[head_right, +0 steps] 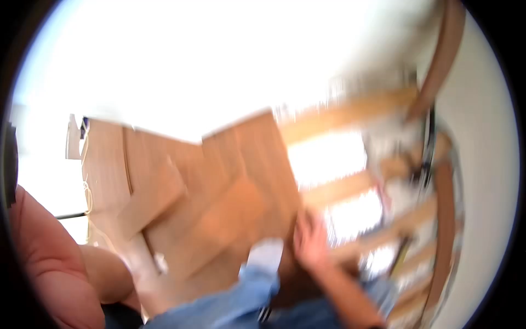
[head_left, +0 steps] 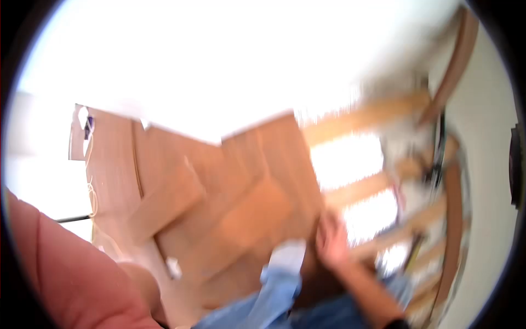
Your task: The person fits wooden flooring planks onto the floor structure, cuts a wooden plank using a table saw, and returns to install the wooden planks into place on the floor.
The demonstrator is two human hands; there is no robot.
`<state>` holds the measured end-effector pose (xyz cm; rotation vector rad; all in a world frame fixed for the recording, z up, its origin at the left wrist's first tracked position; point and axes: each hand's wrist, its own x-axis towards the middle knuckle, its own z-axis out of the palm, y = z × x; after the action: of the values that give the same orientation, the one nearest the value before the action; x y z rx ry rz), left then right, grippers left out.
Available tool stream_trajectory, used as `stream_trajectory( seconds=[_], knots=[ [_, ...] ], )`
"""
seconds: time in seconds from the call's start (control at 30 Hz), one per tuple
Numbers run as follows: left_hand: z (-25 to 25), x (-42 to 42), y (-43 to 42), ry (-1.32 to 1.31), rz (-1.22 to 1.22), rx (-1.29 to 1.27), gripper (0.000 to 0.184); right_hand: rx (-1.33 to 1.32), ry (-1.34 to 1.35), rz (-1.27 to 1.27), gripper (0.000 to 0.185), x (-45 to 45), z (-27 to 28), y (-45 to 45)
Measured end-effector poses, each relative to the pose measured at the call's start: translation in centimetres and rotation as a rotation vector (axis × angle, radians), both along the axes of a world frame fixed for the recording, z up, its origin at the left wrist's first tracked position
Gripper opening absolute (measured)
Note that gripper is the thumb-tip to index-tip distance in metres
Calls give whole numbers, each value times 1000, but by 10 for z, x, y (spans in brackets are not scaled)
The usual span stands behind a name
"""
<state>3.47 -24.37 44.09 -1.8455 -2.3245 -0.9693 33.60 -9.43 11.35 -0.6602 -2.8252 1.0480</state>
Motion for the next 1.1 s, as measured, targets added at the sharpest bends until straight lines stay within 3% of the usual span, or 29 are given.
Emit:
stream_trajectory(
  seconds=[0.03,0.1,0.2,0.27,0.37,0.57,0.63,0.73,0.83,0.93,1.1],
  knots=[
    [1,3,-4,-22,25,32,42,82,128,89,55,9,-19,3],
    [3,5,-13,-67,72,74,42,137,116,58,55,-4,2,8],
    [-9,11,-24,-3,83,93,42,73,295,53,57,-34,-18,13],
    [-17,6,-25,-26,100,91,42,191,105,68,60,-11,-7,12],
    [-30,-11,-22,44,110,107,42,110,117,46,58,-15,-3,13],
    [-27,-20,-42,247,202,454,42,172,109,65,55,-15,-6,14],
    [-46,-23,-38,202,261,495,42,190,95,61,56,-15,-9,12],
    [-123,-26,-3,-343,436,-37,47,192,65,67,56,-17,-4,11],
    [-236,-34,0,-81,359,-463,66,214,57,68,56,-18,-4,9],
    [-274,-46,34,95,290,-531,77,227,21,68,56,-17,-3,9],
    [-313,-60,61,125,376,-679,90,231,24,69,55,-18,-8,8]
  ],
)
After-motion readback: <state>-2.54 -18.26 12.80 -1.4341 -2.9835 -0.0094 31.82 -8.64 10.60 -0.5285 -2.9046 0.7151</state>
